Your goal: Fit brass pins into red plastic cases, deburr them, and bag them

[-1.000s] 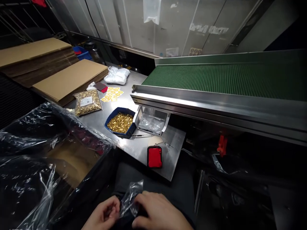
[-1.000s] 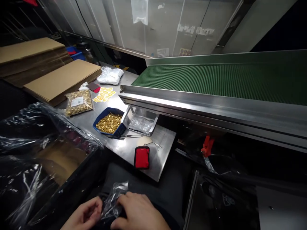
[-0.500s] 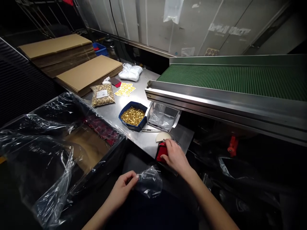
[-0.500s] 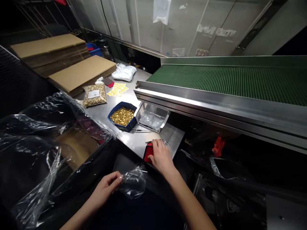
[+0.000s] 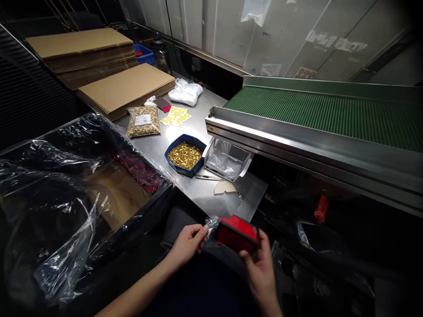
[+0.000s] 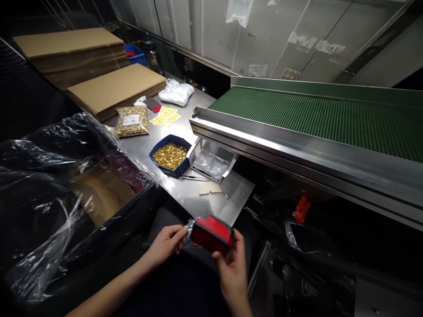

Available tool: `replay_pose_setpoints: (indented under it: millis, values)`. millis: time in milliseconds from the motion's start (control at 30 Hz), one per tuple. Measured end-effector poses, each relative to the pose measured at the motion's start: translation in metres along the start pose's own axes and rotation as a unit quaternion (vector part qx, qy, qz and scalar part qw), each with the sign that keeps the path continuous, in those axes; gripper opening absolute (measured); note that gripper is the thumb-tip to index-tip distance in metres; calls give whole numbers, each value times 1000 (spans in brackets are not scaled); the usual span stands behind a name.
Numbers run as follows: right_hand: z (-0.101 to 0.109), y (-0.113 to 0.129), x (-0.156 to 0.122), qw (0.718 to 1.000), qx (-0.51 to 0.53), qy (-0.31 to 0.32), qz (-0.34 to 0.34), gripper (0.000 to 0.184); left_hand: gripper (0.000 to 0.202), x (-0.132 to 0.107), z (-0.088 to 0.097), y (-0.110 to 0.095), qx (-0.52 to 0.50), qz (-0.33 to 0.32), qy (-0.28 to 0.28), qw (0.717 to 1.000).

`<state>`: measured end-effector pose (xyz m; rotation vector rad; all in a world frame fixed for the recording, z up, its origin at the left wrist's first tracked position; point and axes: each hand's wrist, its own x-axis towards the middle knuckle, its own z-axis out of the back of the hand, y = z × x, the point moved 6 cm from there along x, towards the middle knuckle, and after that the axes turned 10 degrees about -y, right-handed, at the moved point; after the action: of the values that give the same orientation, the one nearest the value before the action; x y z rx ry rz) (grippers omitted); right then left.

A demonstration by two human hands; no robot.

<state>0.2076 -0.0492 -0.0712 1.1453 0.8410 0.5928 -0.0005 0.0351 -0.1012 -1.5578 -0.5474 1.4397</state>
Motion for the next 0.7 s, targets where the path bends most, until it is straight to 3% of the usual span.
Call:
replay_pose_setpoints:
  millis: [167,267,467,533,633,700]
  values:
    - [-35,-30,-23,988,-130,71,47,45,49,8,4,-8,47,-55,-36,997]
    - [-46,-31,-25,968,-197,110,107,33,42,7,15,-16,114,-118,-71,984]
    - [-72,-13,-31,896,-313,200,245,55,33,-6,18,-30,265,-252,-57,929]
    - [-73,-9,-27,889,-340,196,238,52,30,-12,13,-31,297,-282,-36,912]
    - [-65,-4,-19,924,-323,141,149,30,27,-24,8,-32,322,-301,-18,897]
    - [-61,0,-18,946,-289,109,97,27,27,-34,4,-35,324,-301,-8,897]
